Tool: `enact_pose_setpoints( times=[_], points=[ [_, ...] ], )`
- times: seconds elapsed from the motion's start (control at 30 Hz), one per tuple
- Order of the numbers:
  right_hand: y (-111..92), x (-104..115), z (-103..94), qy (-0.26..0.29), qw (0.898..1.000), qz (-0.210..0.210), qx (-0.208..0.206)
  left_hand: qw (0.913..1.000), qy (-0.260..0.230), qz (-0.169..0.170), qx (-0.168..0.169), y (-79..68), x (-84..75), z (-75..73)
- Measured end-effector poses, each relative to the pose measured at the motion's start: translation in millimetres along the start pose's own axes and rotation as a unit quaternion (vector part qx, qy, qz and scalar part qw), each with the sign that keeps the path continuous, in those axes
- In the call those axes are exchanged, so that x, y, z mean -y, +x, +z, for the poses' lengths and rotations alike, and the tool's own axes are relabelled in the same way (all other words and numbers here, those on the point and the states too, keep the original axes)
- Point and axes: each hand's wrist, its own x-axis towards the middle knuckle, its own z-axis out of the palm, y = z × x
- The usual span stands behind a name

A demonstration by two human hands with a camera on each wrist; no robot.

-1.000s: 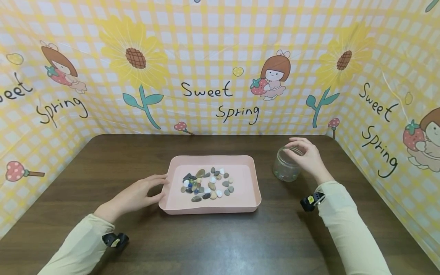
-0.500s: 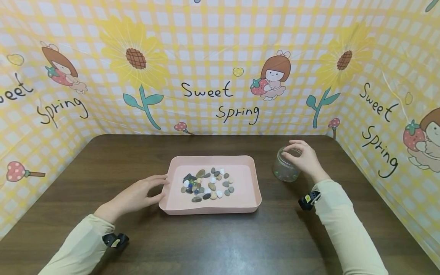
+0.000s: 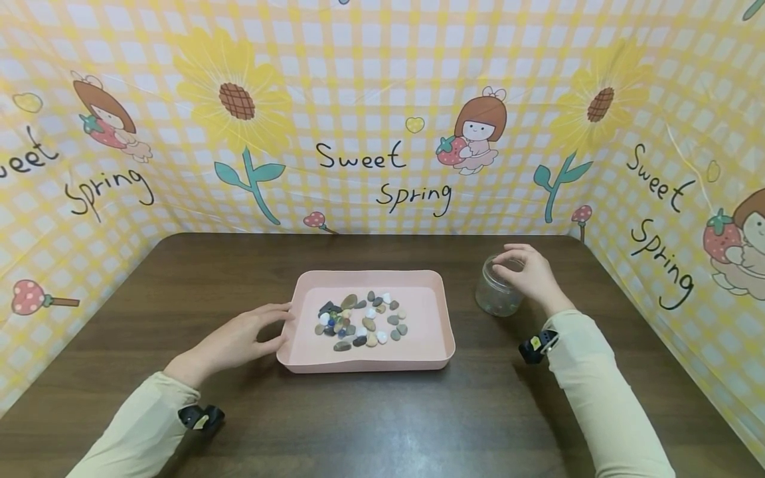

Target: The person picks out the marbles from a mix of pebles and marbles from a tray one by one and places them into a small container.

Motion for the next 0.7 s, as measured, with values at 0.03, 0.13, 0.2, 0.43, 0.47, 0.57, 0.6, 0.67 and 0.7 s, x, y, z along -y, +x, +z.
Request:
enact_pose_setpoints(
  times=[0.03, 0.13, 0.2, 0.43, 0.47, 0.57, 0.6, 0.67, 0.7],
  points=[
    [0, 1, -0.5, 0.003, 1.0, -0.003, -0.008, 1.0, 0.0, -0.001, 0.0, 0.2, 0.2, 0.1],
    [1, 8, -1.2, 0.009, 0.999, -0.019, -0.034, 1.0, 0.0, 0.0, 0.001, 0.5, 0.2, 0.1],
    [2, 14, -1.4, 0.017, 0.998, -0.032, -0.046, 1.0, -0.002, -0.003, 0.002, 0.9, 0.1, 0.0],
    [9, 43, 2.9, 0.022, 0.995, -0.08, -0.056, 0.9998, -0.008, -0.015, 0.013, 1.8, 0.1, -0.2],
    [10, 47, 4.5, 0.023, 0.995, -0.085, -0.053, 0.9997, -0.007, -0.016, 0.014, 1.8, 0.2, -0.1],
    [13, 57, 10.0, 0.034, 0.994, -0.095, -0.037, 0.9997, -0.009, -0.017, 0.015, 1.8, 0.2, -0.1],
    [14, 62, 11.8, 0.041, 0.994, -0.096, -0.03, 0.9997, -0.009, -0.017, 0.015, 1.8, 0.1, -0.2],
    [14, 68, 15.7, 0.06, 0.993, -0.099, -0.015, 0.9997, -0.008, -0.016, 0.015, 1.9, 0.3, 0.0],
    [15, 71, 17.7, 0.07, 0.992, -0.1, -0.007, 0.9997, -0.008, -0.016, 0.014, 2.0, 0.2, 0.1]
  ],
)
